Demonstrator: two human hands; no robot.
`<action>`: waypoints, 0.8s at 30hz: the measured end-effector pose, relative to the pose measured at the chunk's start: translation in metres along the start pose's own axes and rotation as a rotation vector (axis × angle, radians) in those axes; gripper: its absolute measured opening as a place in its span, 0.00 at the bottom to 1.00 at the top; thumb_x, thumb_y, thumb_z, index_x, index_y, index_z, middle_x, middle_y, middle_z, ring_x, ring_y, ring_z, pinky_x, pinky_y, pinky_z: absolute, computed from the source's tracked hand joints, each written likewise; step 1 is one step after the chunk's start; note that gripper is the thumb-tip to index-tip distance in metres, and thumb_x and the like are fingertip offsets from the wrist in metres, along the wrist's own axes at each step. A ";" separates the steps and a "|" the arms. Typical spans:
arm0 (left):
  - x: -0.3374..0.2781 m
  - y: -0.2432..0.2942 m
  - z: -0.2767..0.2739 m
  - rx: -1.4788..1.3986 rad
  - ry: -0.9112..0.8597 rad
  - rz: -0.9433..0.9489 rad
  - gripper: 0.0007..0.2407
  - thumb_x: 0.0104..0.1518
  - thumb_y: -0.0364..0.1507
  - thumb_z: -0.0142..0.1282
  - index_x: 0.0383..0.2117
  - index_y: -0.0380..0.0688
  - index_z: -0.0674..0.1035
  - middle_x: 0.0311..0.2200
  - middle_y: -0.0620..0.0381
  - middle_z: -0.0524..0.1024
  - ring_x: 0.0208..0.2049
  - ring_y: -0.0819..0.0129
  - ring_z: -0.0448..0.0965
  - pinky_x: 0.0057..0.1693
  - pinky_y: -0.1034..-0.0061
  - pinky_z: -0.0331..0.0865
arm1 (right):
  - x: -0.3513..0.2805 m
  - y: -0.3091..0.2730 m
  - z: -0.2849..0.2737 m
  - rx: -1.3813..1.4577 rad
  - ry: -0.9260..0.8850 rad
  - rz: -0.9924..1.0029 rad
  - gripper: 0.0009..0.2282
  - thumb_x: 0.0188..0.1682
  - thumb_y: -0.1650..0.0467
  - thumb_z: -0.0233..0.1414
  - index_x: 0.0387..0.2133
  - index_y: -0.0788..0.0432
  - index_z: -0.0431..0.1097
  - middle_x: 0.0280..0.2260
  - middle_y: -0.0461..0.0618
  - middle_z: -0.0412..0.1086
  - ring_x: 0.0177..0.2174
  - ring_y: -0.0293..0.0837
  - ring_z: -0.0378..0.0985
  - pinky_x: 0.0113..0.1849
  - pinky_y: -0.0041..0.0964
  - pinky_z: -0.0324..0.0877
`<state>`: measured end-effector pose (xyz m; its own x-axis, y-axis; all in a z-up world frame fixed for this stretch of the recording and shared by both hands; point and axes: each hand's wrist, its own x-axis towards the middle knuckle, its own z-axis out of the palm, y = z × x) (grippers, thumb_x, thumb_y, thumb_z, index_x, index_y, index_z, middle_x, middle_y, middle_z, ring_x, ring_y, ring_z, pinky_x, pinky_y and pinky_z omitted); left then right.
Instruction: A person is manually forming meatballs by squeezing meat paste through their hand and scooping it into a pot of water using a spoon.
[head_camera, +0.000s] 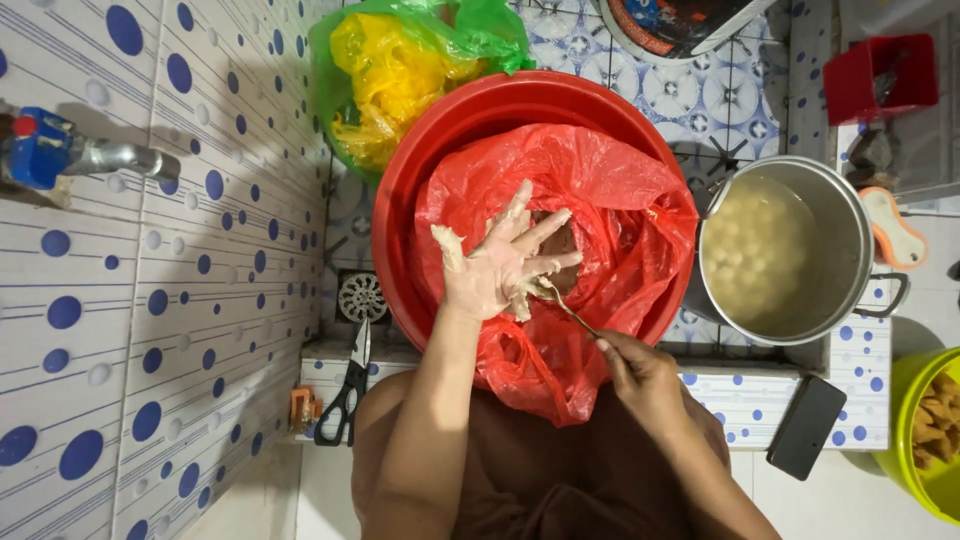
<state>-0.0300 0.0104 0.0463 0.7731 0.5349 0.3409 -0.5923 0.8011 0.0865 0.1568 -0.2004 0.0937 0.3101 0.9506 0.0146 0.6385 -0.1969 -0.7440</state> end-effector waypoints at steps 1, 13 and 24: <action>0.000 0.001 0.002 0.002 0.002 0.001 0.53 0.40 0.68 0.51 0.73 0.66 0.42 0.73 0.37 0.36 0.65 0.25 0.57 0.33 0.55 0.83 | -0.002 -0.002 0.000 0.002 -0.002 0.000 0.07 0.49 0.72 0.58 0.39 0.56 0.82 0.34 0.56 0.81 0.40 0.58 0.82 0.39 0.51 0.76; 0.000 -0.003 0.001 -0.144 0.093 -0.028 0.49 0.43 0.63 0.47 0.74 0.68 0.39 0.71 0.35 0.43 0.62 0.29 0.60 0.35 0.52 0.83 | 0.003 -0.037 -0.023 0.037 0.010 -0.032 0.08 0.47 0.78 0.57 0.39 0.64 0.78 0.24 0.47 0.77 0.16 0.34 0.67 0.22 0.27 0.63; -0.006 -0.009 -0.019 0.489 0.337 -0.166 0.44 0.47 0.72 0.22 0.73 0.72 0.47 0.70 0.33 0.52 0.59 0.30 0.69 0.44 0.62 0.82 | 0.035 -0.045 -0.057 -0.410 -0.155 -0.520 0.09 0.50 0.73 0.52 0.40 0.52 0.78 0.22 0.52 0.73 0.26 0.57 0.79 0.29 0.47 0.75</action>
<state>-0.0253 0.0046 0.0259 0.8460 0.5328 -0.0217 -0.4315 0.7079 0.5592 0.1792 -0.1715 0.1655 -0.1941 0.9637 0.1835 0.9022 0.2488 -0.3524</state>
